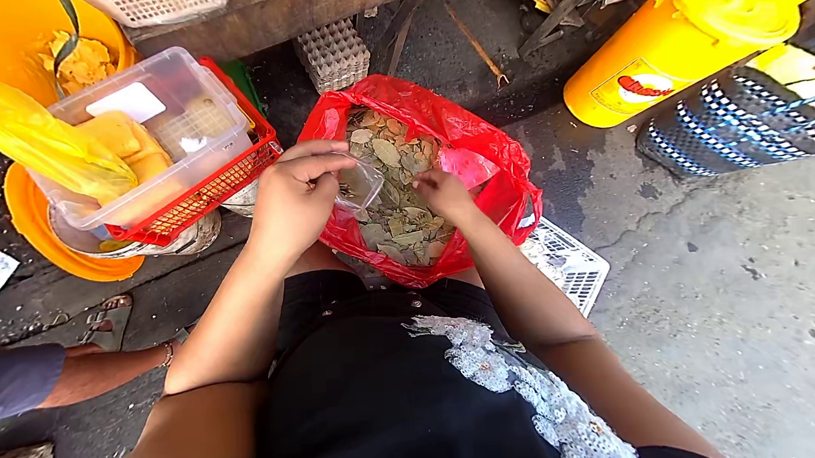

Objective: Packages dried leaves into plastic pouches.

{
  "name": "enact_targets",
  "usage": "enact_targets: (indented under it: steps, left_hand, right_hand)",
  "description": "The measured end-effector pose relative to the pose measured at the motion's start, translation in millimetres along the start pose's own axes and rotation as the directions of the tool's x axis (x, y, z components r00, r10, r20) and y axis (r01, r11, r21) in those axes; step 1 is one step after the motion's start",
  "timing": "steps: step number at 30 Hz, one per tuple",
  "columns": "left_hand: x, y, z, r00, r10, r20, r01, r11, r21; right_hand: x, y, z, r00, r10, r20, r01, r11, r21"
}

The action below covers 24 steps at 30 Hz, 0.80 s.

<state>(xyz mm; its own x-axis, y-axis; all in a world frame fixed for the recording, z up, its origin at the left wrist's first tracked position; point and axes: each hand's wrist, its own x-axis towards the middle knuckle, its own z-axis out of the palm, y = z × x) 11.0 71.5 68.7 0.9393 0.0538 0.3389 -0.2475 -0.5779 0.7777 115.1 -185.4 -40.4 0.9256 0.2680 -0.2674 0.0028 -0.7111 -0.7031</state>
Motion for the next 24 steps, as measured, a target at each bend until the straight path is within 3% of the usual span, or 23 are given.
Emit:
enact_targets:
  steps: [6,10,16,24]
  left_hand:
    - [-4,-5,-2,0.993,-0.027,-0.119,0.018,0.997,-0.076]
    - [-7,-4,-1,0.988,-0.035,-0.151,0.02,0.995,-0.098]
    - [-6,-7,-2,0.987,-0.026,-0.159,0.008,0.994,-0.113]
    - [-2,-9,6,0.989,-0.004,-0.146,-0.01,0.995,-0.095]
  right_hand:
    - [24,-21,59,0.963,-0.009,0.269,0.012,1.0,-0.011]
    - [20,-44,76,0.96,0.105,0.26,-0.036,0.965,-0.258]
    - [13,-27,42,0.991,0.022,0.129,0.004,0.981,-0.194]
    - [-3,-23,0,0.975,0.165,0.147,-0.078,0.88,-0.469]
